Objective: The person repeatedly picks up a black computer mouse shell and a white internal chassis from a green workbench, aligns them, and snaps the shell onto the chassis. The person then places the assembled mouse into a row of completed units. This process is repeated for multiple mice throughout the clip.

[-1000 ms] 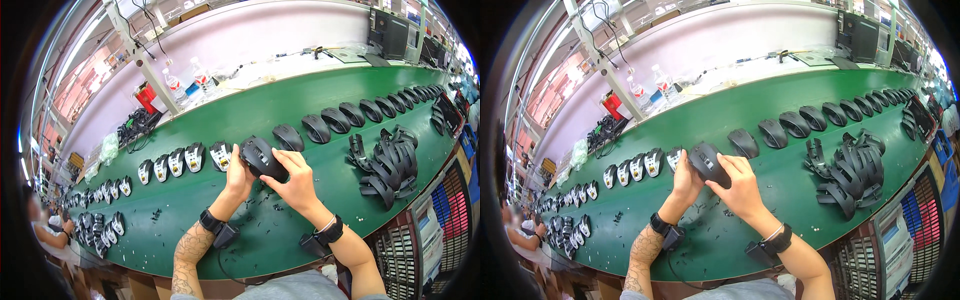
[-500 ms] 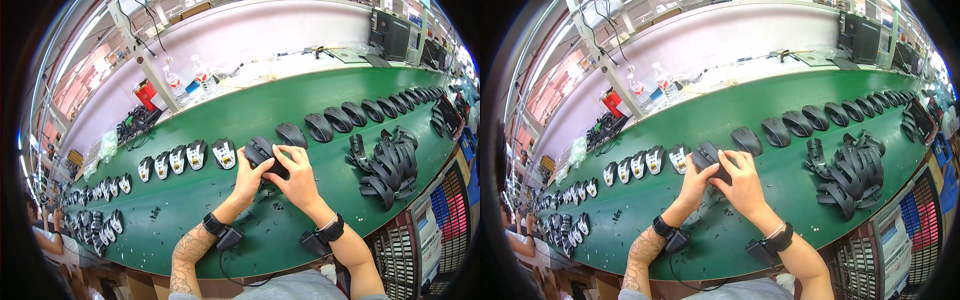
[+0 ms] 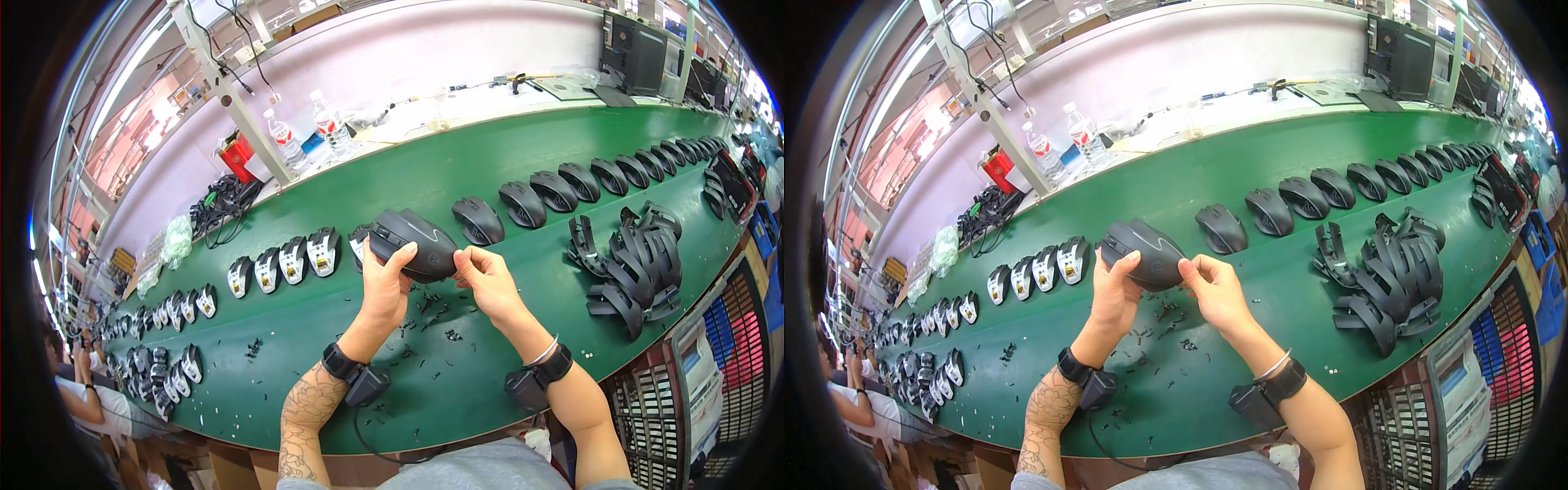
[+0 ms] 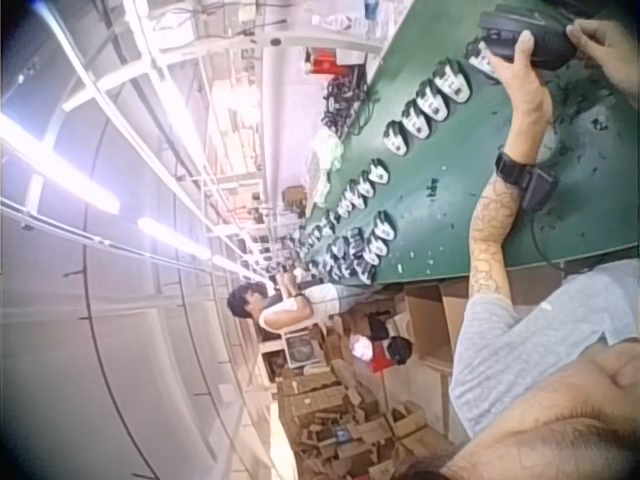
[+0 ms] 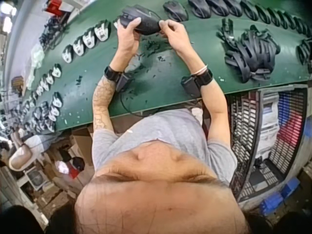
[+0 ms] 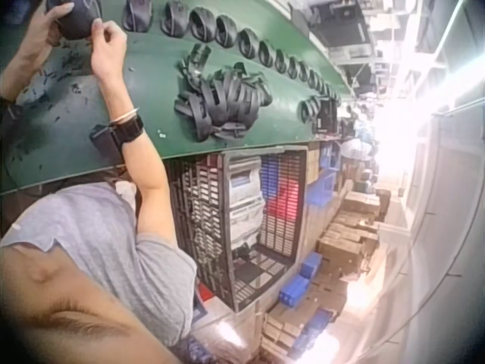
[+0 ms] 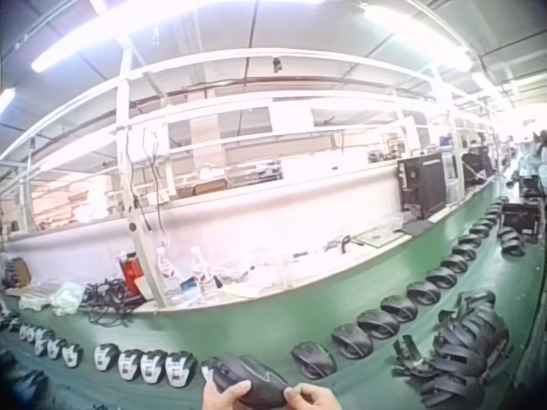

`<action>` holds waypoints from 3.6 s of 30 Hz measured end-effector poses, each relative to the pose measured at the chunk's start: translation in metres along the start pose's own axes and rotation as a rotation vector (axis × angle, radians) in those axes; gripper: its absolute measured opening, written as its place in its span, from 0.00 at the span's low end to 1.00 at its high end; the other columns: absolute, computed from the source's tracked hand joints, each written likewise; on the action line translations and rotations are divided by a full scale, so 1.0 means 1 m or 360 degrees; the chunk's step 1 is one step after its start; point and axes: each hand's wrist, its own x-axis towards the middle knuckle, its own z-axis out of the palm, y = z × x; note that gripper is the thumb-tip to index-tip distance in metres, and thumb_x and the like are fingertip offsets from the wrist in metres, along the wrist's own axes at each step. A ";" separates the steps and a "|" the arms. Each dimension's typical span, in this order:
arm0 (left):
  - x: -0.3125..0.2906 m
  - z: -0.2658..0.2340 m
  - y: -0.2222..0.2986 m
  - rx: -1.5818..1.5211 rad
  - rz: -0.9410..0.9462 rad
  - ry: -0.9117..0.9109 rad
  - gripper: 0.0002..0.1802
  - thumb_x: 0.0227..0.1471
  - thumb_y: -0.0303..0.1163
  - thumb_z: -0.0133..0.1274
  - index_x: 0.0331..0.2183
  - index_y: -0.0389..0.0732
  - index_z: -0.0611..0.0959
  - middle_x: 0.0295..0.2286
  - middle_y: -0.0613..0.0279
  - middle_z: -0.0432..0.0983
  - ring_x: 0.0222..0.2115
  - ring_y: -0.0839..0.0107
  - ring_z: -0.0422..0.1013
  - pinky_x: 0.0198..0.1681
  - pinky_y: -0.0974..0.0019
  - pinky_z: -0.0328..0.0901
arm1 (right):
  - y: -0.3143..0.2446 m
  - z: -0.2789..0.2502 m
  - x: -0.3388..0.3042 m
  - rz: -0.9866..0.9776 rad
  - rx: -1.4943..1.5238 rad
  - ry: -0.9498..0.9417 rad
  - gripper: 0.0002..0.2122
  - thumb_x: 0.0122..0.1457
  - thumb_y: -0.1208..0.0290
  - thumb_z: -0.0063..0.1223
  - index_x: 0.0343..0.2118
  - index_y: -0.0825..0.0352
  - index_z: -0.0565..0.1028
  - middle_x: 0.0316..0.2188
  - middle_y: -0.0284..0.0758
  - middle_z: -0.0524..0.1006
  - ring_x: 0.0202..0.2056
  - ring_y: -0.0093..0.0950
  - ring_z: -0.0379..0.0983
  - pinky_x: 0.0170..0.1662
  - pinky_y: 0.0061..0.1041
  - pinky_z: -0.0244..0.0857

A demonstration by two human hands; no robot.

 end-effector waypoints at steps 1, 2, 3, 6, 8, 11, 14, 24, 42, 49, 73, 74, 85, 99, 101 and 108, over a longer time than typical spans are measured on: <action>0.000 0.000 0.000 -0.0006 -0.0010 -0.0014 0.26 0.48 0.25 0.57 0.46 0.42 0.63 0.40 0.61 0.69 0.41 0.68 0.71 0.43 0.61 0.71 | 0.001 -0.001 0.000 -0.0019 0.0034 -0.0017 0.17 0.61 0.58 0.51 0.21 0.66 0.71 0.20 0.27 0.73 0.26 0.15 0.65 0.32 0.18 0.60; 0.000 0.001 0.000 -0.0006 -0.0021 -0.0016 0.25 0.48 0.25 0.57 0.46 0.42 0.63 0.40 0.61 0.69 0.41 0.68 0.71 0.43 0.60 0.70 | 0.001 -0.001 0.000 -0.0038 0.0067 -0.0033 0.17 0.61 0.58 0.51 0.20 0.65 0.70 0.20 0.27 0.73 0.25 0.15 0.64 0.33 0.18 0.60; -0.002 0.002 0.000 -0.0007 -0.0031 -0.0018 0.25 0.48 0.25 0.57 0.46 0.42 0.64 0.41 0.61 0.69 0.41 0.68 0.71 0.43 0.60 0.70 | 0.001 -0.001 -0.001 -0.0055 0.0099 -0.0029 0.17 0.61 0.59 0.51 0.20 0.65 0.70 0.20 0.27 0.72 0.25 0.15 0.64 0.33 0.18 0.59; -0.003 0.001 -0.002 -0.0019 -0.0073 -0.0014 0.24 0.49 0.26 0.55 0.47 0.42 0.64 0.41 0.61 0.69 0.42 0.68 0.71 0.44 0.59 0.70 | 0.004 -0.001 -0.001 -0.0090 0.0158 -0.0023 0.18 0.61 0.59 0.52 0.19 0.65 0.69 0.19 0.27 0.72 0.25 0.15 0.64 0.33 0.18 0.59; -0.003 -0.001 -0.004 -0.0040 -0.0115 -0.0015 0.23 0.50 0.26 0.55 0.47 0.42 0.64 0.41 0.61 0.69 0.42 0.67 0.71 0.44 0.59 0.70 | 0.007 -0.002 0.000 -0.0086 0.0151 -0.0015 0.18 0.61 0.59 0.52 0.18 0.65 0.69 0.19 0.27 0.72 0.25 0.15 0.64 0.33 0.18 0.60; -0.002 -0.002 -0.005 -0.0075 -0.0164 -0.0029 0.23 0.50 0.26 0.55 0.47 0.42 0.64 0.41 0.61 0.69 0.42 0.67 0.71 0.44 0.59 0.70 | 0.006 0.000 -0.001 -0.0105 0.0188 0.0013 0.19 0.61 0.59 0.52 0.17 0.64 0.68 0.19 0.27 0.72 0.24 0.16 0.64 0.33 0.18 0.60; -0.003 -0.001 -0.004 -0.0094 -0.0172 -0.0032 0.23 0.50 0.26 0.55 0.46 0.41 0.64 0.41 0.61 0.69 0.41 0.67 0.71 0.44 0.59 0.71 | 0.005 -0.001 -0.001 -0.0111 0.0170 0.0020 0.19 0.61 0.59 0.53 0.17 0.65 0.68 0.19 0.28 0.72 0.24 0.16 0.64 0.32 0.19 0.60; -0.007 0.008 -0.011 0.0132 0.0050 0.0113 0.20 0.50 0.29 0.55 0.43 0.42 0.65 0.40 0.60 0.69 0.41 0.67 0.71 0.42 0.58 0.70 | -0.014 0.010 -0.008 -0.0647 -0.0720 0.0155 0.29 0.44 0.66 0.68 0.49 0.71 0.71 0.39 0.39 0.75 0.41 0.29 0.73 0.42 0.29 0.70; 0.008 -0.005 0.026 0.0348 -0.0334 0.0110 0.19 0.59 0.48 0.39 0.34 0.46 0.78 0.31 0.71 0.76 0.32 0.80 0.71 0.32 0.74 0.65 | -0.022 -0.005 -0.006 -0.0460 -0.0619 -0.0025 0.27 0.41 0.64 0.70 0.44 0.74 0.76 0.34 0.39 0.79 0.34 0.25 0.75 0.39 0.23 0.67; -0.011 0.009 0.003 0.0686 -0.0183 -0.0124 0.29 0.58 0.53 0.44 0.24 0.35 0.79 0.17 0.60 0.74 0.14 0.77 0.68 0.20 0.74 0.64 | -0.019 -0.006 -0.001 -0.0106 -0.0232 -0.0064 0.18 0.47 0.63 0.66 0.37 0.72 0.79 0.28 0.34 0.80 0.30 0.19 0.74 0.38 0.22 0.67; -0.013 0.009 0.013 0.0802 -0.0157 -0.0073 0.25 0.57 0.42 0.49 0.17 0.33 0.78 0.14 0.59 0.73 0.12 0.77 0.67 0.15 0.75 0.61 | -0.024 0.003 -0.008 -0.0104 -0.0550 0.0030 0.19 0.52 0.57 0.61 0.30 0.74 0.79 0.22 0.35 0.79 0.26 0.19 0.72 0.32 0.21 0.66; -0.013 0.010 0.013 0.0749 -0.0201 -0.0022 0.24 0.57 0.42 0.49 0.17 0.33 0.77 0.14 0.59 0.73 0.12 0.77 0.68 0.15 0.75 0.62 | -0.018 0.002 -0.006 -0.0131 -0.0543 0.0056 0.20 0.54 0.55 0.59 0.29 0.74 0.79 0.22 0.35 0.79 0.25 0.19 0.71 0.31 0.21 0.66; -0.009 0.004 0.013 0.0286 -0.0543 0.0272 0.21 0.56 0.43 0.50 0.20 0.37 0.76 0.16 0.61 0.73 0.15 0.74 0.69 0.21 0.73 0.65 | -0.010 -0.007 0.003 0.0236 -0.0213 0.0019 0.25 0.57 0.49 0.54 0.35 0.75 0.77 0.25 0.35 0.78 0.26 0.19 0.71 0.30 0.19 0.65; -0.018 0.012 0.002 0.0376 -0.0671 -0.0213 0.18 0.56 0.43 0.52 0.26 0.37 0.77 0.19 0.67 0.73 0.18 0.79 0.67 0.24 0.76 0.63 | -0.015 -0.004 0.000 -0.0009 0.0199 -0.0071 0.18 0.57 0.64 0.58 0.46 0.72 0.74 0.33 0.31 0.79 0.31 0.15 0.72 0.33 0.17 0.68; -0.018 0.013 0.002 0.0393 -0.0664 -0.0214 0.16 0.56 0.43 0.52 0.26 0.39 0.77 0.18 0.70 0.72 0.16 0.81 0.65 0.22 0.77 0.59 | -0.012 -0.003 0.001 -0.0043 0.0175 -0.0076 0.18 0.57 0.65 0.58 0.46 0.72 0.74 0.33 0.31 0.79 0.31 0.15 0.72 0.33 0.17 0.68; -0.021 0.012 0.001 0.0365 -0.0663 -0.0143 0.15 0.55 0.42 0.54 0.27 0.39 0.76 0.17 0.72 0.69 0.15 0.83 0.61 0.21 0.79 0.55 | -0.008 0.001 0.000 -0.0133 0.0158 -0.0087 0.18 0.58 0.65 0.56 0.46 0.72 0.73 0.34 0.31 0.78 0.32 0.16 0.72 0.34 0.18 0.69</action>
